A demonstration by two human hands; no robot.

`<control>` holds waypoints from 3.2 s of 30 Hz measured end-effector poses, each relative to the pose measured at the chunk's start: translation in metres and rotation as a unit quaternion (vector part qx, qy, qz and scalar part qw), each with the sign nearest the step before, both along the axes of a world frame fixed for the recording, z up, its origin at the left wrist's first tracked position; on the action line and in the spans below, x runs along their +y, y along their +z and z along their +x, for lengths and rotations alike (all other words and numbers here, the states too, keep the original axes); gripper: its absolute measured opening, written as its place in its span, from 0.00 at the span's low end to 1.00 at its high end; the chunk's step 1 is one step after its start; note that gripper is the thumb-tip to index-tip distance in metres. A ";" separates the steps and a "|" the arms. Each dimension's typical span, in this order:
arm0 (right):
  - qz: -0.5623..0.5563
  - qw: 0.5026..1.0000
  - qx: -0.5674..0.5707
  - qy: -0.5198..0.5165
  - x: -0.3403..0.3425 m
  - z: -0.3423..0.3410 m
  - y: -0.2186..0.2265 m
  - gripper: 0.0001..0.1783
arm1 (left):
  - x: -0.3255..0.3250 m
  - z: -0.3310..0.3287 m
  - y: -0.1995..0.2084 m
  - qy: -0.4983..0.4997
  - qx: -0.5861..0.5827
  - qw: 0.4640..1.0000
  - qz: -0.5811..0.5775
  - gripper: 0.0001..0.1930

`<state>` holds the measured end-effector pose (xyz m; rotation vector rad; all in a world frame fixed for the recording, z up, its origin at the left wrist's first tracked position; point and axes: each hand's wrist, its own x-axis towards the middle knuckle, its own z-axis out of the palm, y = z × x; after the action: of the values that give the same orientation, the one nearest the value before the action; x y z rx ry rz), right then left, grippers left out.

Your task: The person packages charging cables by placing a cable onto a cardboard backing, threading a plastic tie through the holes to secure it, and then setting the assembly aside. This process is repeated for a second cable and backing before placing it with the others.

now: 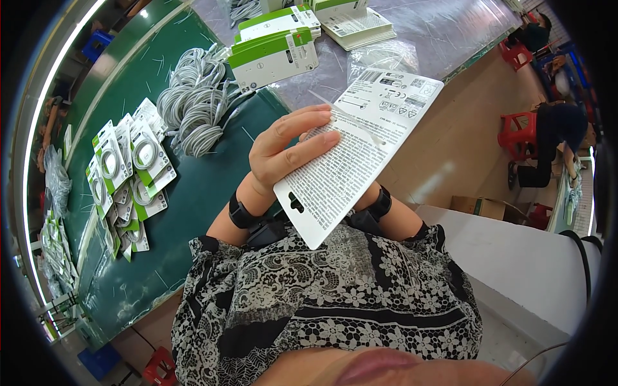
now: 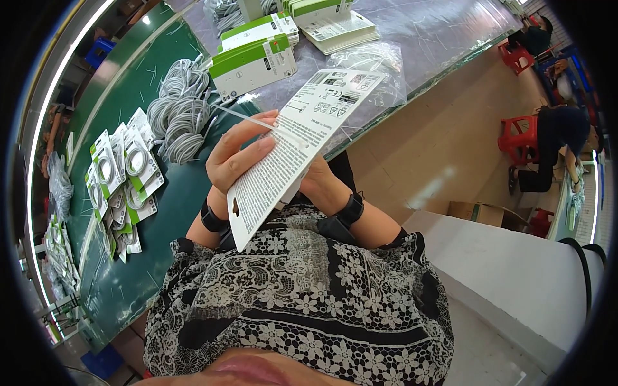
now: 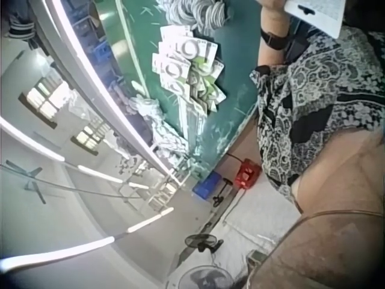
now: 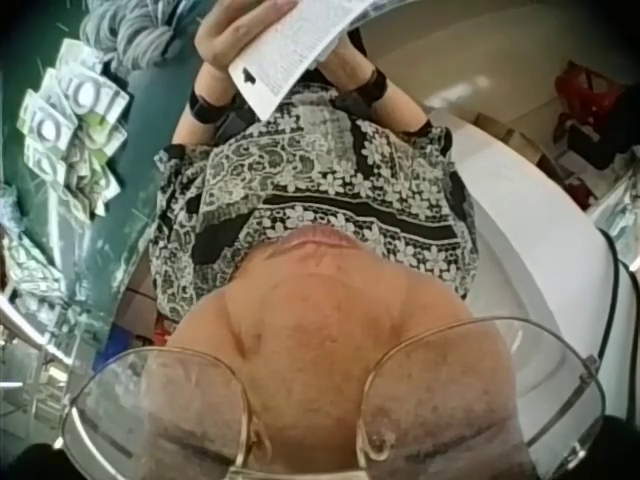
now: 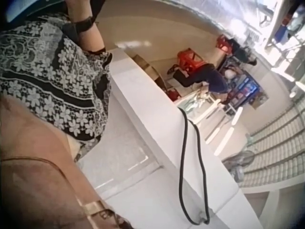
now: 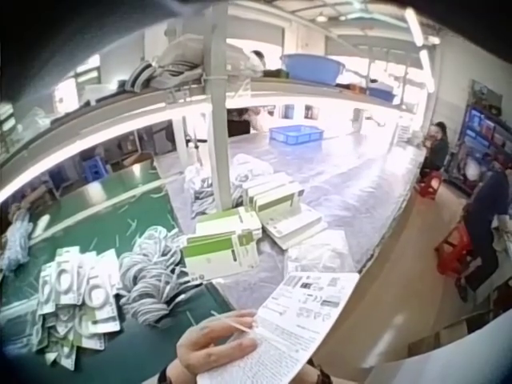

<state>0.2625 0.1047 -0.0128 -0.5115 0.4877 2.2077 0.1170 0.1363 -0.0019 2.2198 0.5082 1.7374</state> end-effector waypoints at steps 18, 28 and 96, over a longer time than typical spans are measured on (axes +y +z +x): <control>0.652 0.415 -0.587 -0.241 0.007 0.036 -0.025 0.12 | 0.000 0.003 -0.012 0.018 -0.019 0.999 -0.025 0.19; 0.636 0.392 -0.627 -0.222 0.004 0.032 -0.019 0.13 | -0.005 0.000 -0.010 0.026 0.013 0.999 -0.017 0.21; 0.584 0.685 -0.432 -0.052 0.036 0.041 -0.001 0.12 | -0.001 0.020 -0.034 -0.078 -0.317 0.862 -0.387 0.16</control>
<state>0.3032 0.1402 -0.0140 -0.6510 -1.2942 1.4447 0.1369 0.1353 -0.0361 1.0348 0.6722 1.6373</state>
